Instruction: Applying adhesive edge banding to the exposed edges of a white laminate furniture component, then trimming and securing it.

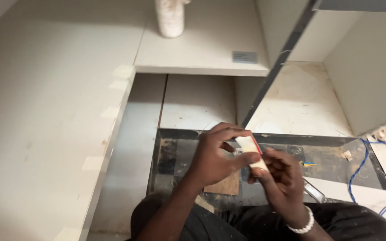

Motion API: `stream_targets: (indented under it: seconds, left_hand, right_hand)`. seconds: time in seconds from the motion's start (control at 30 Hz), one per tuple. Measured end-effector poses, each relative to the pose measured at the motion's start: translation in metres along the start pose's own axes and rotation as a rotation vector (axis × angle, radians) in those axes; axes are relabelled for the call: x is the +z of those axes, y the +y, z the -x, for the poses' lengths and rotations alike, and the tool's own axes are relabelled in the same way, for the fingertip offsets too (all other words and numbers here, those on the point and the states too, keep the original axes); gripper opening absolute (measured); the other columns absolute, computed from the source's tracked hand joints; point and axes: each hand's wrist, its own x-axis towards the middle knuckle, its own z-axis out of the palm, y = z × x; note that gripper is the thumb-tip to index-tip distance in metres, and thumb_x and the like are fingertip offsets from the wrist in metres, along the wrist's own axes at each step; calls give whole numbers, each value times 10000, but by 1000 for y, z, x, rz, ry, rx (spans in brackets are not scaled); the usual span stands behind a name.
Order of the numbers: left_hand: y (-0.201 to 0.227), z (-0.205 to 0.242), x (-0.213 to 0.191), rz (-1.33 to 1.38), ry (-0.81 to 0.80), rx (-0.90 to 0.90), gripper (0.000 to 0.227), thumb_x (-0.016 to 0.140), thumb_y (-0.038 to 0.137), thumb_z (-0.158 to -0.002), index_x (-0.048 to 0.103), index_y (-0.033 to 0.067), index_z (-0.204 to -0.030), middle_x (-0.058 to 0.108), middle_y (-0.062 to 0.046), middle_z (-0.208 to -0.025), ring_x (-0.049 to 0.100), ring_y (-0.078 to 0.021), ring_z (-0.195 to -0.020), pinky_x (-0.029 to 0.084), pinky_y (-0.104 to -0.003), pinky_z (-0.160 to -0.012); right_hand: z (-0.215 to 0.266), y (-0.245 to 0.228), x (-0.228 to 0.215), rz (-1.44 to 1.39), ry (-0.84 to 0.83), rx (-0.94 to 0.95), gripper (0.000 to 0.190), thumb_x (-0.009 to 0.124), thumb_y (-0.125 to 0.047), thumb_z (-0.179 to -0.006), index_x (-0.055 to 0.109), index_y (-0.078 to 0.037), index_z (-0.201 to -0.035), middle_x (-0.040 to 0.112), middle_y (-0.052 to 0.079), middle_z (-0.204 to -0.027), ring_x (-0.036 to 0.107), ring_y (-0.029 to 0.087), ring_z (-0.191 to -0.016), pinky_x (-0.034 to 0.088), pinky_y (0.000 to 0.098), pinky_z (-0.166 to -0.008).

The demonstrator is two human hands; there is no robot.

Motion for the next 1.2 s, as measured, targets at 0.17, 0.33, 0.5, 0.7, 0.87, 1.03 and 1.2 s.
stream_targets:
  seconds: [0.17, 0.33, 0.5, 0.7, 0.87, 1.03, 1.2]
  left_hand:
    - [32, -11, -5, -31, 44, 12, 299, 802, 354, -886, 744, 80, -990, 714, -71, -1013, 681, -136, -832, 584, -249, -678]
    - [33, -68, -13, -385, 19, -184, 263, 757, 365, -892, 727, 104, -873, 706, -37, -805, 611, -140, -642, 510, -308, -564]
    - [10, -133, -25, -941, 55, 551, 238, 791, 305, -877, 728, 91, -795, 715, -46, -821, 637, -197, -801, 541, -396, -765]
    - [-1, -186, -15, -1168, 9, 643, 280, 790, 313, -862, 717, 59, -768, 715, -65, -817, 682, -219, -829, 564, -386, -661]
    - [-14, -206, -15, -1079, 31, 557, 269, 795, 322, -863, 724, 74, -788, 724, -51, -817, 703, -214, -757, 572, -381, -642]
    - [-27, -223, -8, -994, 39, 533, 279, 783, 366, -848, 741, 90, -849, 732, -45, -836, 730, -198, -726, 573, -356, -623]
    - [-24, -229, -6, -948, 50, 536, 274, 800, 360, -861, 745, 96, -815, 748, -29, -831, 743, -203, -734, 570, -372, -635]
  right_hand:
    - [-4, -23, 9, -74, 62, -43, 417, 660, -56, -994, 448, -23, -1352, 703, 177, -1052, 767, 205, -833, 648, 305, -653]
    - [-47, -28, 12, -107, 70, 149, 463, 604, -152, -996, 369, -60, -1385, 732, 118, -857, 717, 165, -674, 563, 267, -497]
    - [-100, 1, 25, -295, 209, 463, 520, 604, -206, -1006, 393, -62, -1459, 639, 71, -680, 551, 112, -489, 448, 251, -434]
    - [-141, 29, 21, -369, 224, 510, 426, 533, -233, -1038, 508, -50, -1422, 639, 47, -661, 565, 100, -476, 466, 245, -437]
    - [-154, 64, 20, -491, 263, 490, 336, 511, -240, -1073, 577, 5, -1293, 636, 50, -671, 554, 103, -466, 456, 241, -431]
    - [-160, 89, 30, -487, 416, 434, 299, 538, -238, -1091, 630, 12, -1226, 608, 32, -667, 505, 83, -459, 409, 225, -425]
    - [-170, 93, 41, -543, 630, 306, 257, 582, -223, -1069, 665, 1, -1165, 582, 18, -630, 450, 70, -425, 354, 229, -387]
